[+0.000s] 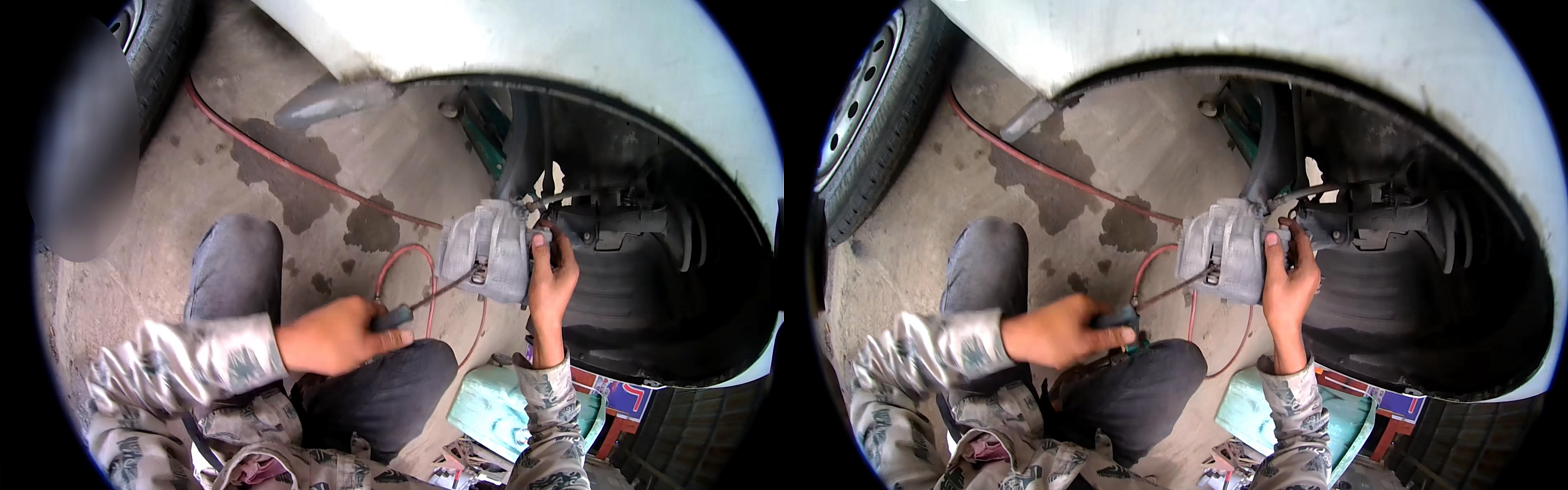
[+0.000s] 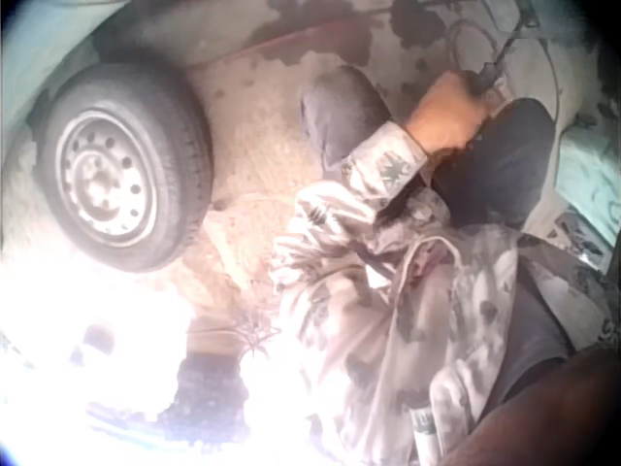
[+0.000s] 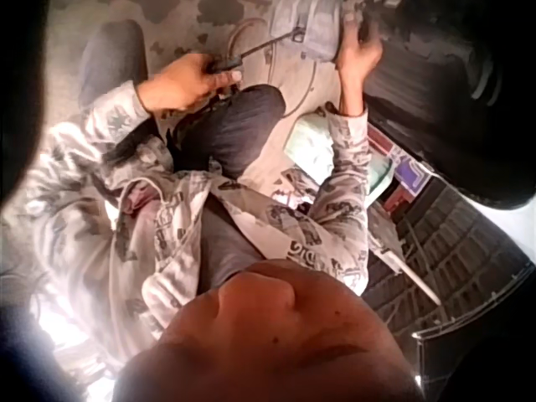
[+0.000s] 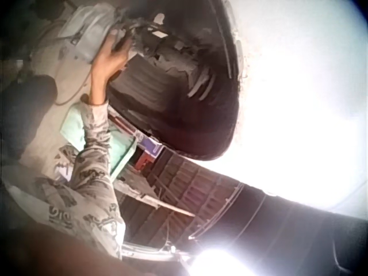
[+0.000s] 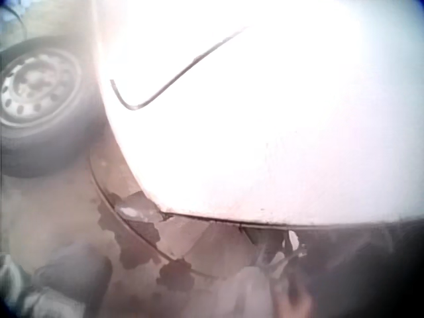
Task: The person removes the brake caliper from a white car's front wheel assembly using a screwdriver and an impact wrench. They then place the caliper on the floor and inspect the brake rotor.
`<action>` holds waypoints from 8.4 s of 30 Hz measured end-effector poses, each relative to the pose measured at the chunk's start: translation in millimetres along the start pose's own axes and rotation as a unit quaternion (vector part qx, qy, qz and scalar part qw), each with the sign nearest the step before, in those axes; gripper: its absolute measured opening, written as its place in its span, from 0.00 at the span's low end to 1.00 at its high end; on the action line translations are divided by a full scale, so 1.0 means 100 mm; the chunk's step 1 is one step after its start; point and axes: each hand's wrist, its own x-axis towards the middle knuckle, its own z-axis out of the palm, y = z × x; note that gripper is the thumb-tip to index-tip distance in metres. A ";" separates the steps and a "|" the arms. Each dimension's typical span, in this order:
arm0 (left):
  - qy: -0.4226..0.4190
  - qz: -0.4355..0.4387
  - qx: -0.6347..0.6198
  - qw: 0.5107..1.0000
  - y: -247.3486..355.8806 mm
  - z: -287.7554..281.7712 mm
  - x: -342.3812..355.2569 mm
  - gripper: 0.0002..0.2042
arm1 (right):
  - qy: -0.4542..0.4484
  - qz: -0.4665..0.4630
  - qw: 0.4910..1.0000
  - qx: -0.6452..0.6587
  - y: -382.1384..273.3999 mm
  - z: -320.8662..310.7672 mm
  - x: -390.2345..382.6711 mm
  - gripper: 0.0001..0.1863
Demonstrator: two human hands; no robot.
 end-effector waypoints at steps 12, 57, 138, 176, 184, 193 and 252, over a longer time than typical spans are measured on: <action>-0.175 -0.106 0.057 0.977 0.34 -0.81 0.20 0.27 | -0.015 0.004 1.000 0.008 0.02 -0.02 -0.01 0.16; -0.145 -0.102 -0.135 0.975 0.31 -0.62 0.27 0.25 | -0.018 -0.002 0.999 -0.035 0.08 -0.04 0.04 0.13; -0.109 -0.100 -0.227 0.963 0.08 -0.26 0.14 0.21 | -0.042 0.037 0.998 0.033 -0.12 -0.04 0.02 0.18; -0.010 -0.133 -0.288 0.948 0.11 0.22 0.11 0.12 | -0.026 0.004 0.998 0.051 -0.07 -0.05 0.01 0.16; -0.008 -0.131 -0.313 0.941 0.10 0.25 0.12 0.14 | -0.018 -0.008 0.999 0.037 -0.05 -0.06 0.00 0.15; -0.011 -0.125 -0.322 0.938 0.08 0.29 0.15 0.14 | -0.011 -0.022 1.000 0.007 -0.05 -0.06 0.03 0.16; 0.007 -0.084 -0.363 0.928 -0.09 0.52 0.17 0.14 | -0.001 -0.009 0.999 0.049 -0.09 -0.02 0.01 0.15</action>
